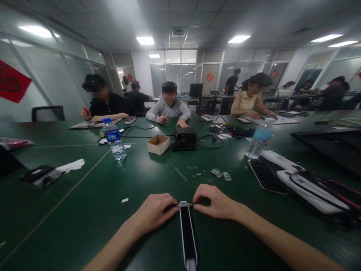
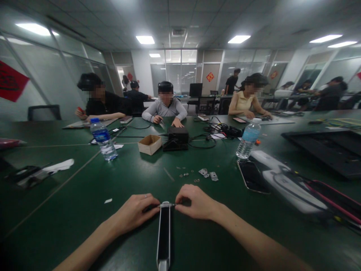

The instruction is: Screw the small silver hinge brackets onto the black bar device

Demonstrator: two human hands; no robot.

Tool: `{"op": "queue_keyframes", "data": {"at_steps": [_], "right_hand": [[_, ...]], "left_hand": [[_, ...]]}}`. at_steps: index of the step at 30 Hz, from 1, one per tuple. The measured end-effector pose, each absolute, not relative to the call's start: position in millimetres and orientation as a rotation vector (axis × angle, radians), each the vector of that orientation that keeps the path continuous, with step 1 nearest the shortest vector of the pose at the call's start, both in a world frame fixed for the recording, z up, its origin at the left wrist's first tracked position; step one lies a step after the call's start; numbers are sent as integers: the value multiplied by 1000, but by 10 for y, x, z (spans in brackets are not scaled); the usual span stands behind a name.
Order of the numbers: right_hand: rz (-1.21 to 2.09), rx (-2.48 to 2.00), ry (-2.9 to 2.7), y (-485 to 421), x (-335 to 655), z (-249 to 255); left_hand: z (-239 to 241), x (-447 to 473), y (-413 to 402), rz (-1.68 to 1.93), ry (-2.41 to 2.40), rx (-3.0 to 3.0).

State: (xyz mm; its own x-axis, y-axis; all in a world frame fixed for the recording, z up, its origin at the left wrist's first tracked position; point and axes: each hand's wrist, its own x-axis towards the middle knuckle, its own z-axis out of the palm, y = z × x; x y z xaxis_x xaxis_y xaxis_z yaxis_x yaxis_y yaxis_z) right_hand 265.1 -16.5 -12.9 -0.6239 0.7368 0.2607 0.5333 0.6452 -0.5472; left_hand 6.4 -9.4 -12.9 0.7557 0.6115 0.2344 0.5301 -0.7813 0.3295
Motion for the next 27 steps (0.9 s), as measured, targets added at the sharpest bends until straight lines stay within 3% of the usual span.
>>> {"op": "queue_keyframes", "data": {"at_steps": [27], "right_hand": [[422, -961, -2397, -223, 2529, -158]], "left_hand": [[-90, 85, -101, 462, 901, 2675]]}}
